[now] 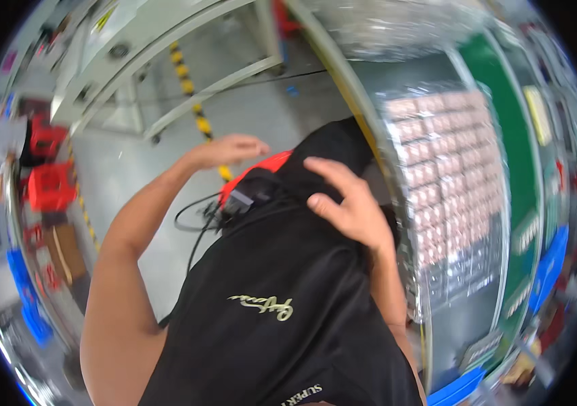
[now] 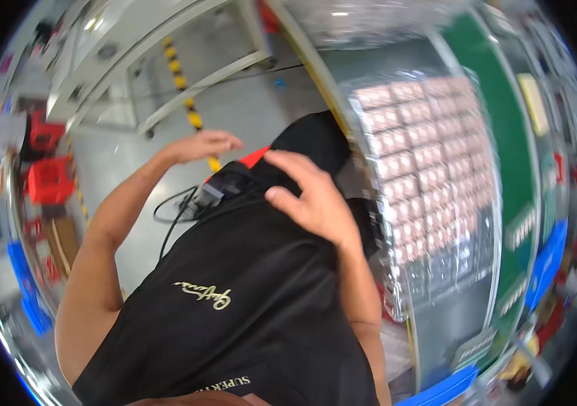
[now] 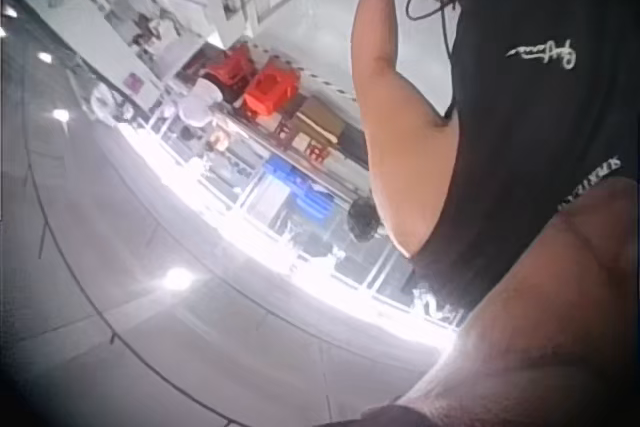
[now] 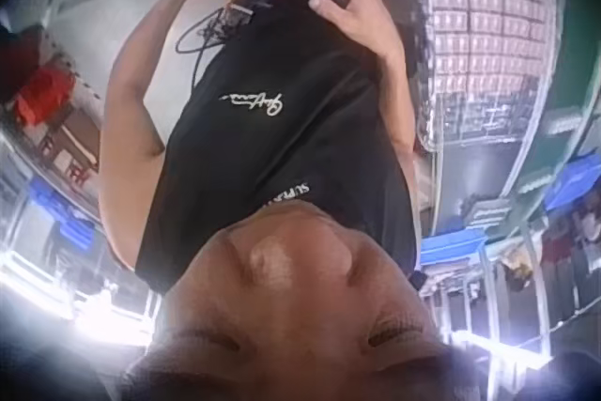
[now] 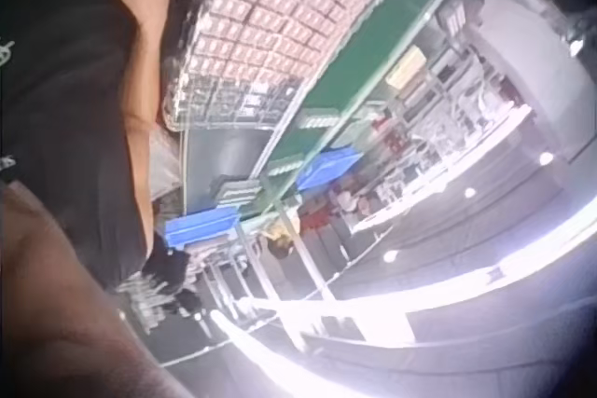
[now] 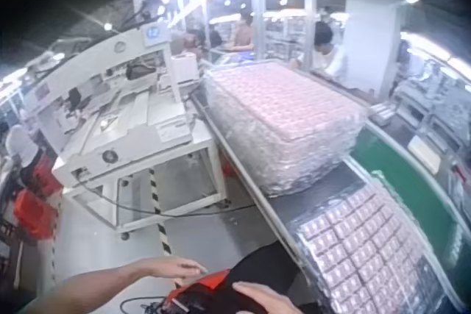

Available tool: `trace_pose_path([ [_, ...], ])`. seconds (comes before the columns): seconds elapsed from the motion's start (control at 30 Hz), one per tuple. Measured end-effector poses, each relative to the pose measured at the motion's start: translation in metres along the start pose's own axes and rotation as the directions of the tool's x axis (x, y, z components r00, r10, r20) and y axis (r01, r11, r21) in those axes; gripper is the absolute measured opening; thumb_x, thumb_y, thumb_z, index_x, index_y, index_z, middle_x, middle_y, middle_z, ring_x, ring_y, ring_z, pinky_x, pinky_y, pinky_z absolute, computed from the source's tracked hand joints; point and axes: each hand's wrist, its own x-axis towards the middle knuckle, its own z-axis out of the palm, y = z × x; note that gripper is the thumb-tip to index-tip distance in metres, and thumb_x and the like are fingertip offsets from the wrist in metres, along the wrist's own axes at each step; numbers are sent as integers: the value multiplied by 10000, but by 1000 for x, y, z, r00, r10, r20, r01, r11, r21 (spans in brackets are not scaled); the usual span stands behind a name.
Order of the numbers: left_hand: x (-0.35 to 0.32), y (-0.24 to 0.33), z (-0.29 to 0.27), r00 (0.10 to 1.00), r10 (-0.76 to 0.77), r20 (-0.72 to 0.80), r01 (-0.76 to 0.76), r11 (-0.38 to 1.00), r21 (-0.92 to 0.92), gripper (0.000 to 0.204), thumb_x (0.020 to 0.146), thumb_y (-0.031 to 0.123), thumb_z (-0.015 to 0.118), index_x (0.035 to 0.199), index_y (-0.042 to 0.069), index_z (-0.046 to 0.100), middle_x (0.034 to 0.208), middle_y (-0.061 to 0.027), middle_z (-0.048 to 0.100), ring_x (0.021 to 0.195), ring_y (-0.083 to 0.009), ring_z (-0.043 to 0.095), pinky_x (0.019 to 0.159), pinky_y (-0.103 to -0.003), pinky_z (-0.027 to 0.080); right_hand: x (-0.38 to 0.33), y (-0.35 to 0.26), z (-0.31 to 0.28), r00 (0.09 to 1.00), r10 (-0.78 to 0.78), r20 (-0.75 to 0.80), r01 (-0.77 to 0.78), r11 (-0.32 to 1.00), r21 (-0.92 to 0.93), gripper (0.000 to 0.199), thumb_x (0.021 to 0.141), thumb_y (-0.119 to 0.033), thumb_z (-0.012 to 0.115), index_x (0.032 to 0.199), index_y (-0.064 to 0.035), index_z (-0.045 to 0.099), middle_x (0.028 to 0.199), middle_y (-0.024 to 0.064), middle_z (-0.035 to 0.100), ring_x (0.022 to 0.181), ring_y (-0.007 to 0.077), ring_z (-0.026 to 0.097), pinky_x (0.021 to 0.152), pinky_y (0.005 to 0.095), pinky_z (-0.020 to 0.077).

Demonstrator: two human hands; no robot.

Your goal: Packaging small electronic components into plastic trays on an assembly line.

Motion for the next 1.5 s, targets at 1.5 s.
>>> trace_pose_path([
  [1.5, 79, 196, 40, 656, 740, -146, -275, 415, 867, 381, 928, 59, 553, 1303, 4, 587, 1298, -178, 584, 1207, -346, 546, 1024, -412, 427, -249, 113, -33, -132, 360, -923, -596, 716, 364, 372, 941, -208, 656, 1219, 40, 640, 1023, 170, 690, 847, 225, 667, 769, 331, 525],
])
